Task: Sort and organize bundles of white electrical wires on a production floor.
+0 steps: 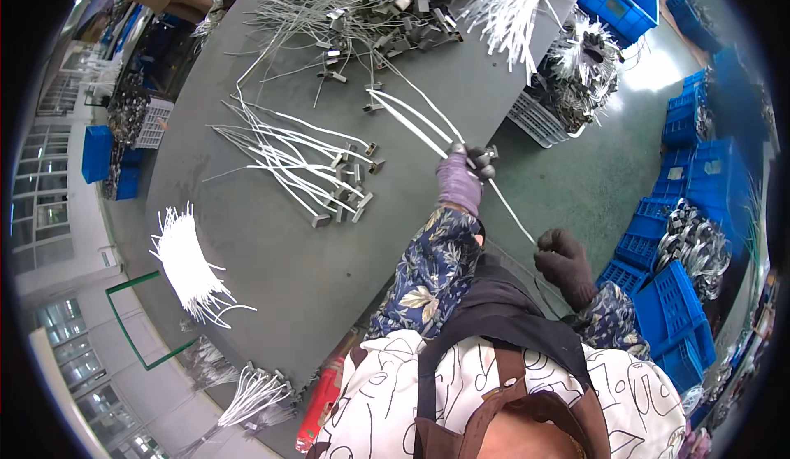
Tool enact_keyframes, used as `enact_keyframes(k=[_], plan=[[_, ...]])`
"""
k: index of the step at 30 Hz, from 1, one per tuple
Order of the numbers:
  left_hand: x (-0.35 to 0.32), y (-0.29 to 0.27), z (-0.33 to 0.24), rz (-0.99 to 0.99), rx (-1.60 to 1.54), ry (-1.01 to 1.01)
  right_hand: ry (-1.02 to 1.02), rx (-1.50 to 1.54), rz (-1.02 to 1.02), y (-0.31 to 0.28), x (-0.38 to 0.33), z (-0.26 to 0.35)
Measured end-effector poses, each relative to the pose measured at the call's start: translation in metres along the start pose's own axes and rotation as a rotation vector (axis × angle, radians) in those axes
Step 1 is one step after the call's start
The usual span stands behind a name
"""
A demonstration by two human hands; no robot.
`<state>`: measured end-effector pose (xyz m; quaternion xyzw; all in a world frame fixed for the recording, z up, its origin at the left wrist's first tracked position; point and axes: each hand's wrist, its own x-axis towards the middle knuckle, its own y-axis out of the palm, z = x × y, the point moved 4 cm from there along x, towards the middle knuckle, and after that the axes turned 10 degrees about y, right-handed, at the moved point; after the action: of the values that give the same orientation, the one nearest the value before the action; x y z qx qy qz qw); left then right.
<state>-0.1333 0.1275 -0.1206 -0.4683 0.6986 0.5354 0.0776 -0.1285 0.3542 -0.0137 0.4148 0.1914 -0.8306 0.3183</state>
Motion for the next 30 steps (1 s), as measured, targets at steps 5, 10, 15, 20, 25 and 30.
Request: enact_keyframes(k=[5, 10, 15, 20, 25, 30], plan=[[-0.006, 0.009, -0.077, 0.011, 0.164, 0.397, -0.738, -0.542, -0.077, 0.046, -0.027, 0.033], [0.072, 0.021, -0.150, -0.001, 0.346, 0.439, -1.171, -0.717, -0.171, 0.071, -0.014, 0.073], [0.087, -0.005, -0.123, -0.042, 0.350, 0.365, -0.211, -0.021, -0.020, -0.011, 0.003, -0.045], [0.075, -0.011, -0.162, 0.227, 0.110, 0.379, 0.112, -0.045, -0.075, -0.042, -0.006, -0.074], [0.032, 0.037, -0.192, 0.109, 0.264, 0.582, 0.078, -0.106, -0.070, -0.047, -0.010, -0.087], [0.021, 0.046, -0.219, 0.083, 0.258, 0.631, 0.030, -0.078, -0.067, -0.049, -0.007, -0.088]])
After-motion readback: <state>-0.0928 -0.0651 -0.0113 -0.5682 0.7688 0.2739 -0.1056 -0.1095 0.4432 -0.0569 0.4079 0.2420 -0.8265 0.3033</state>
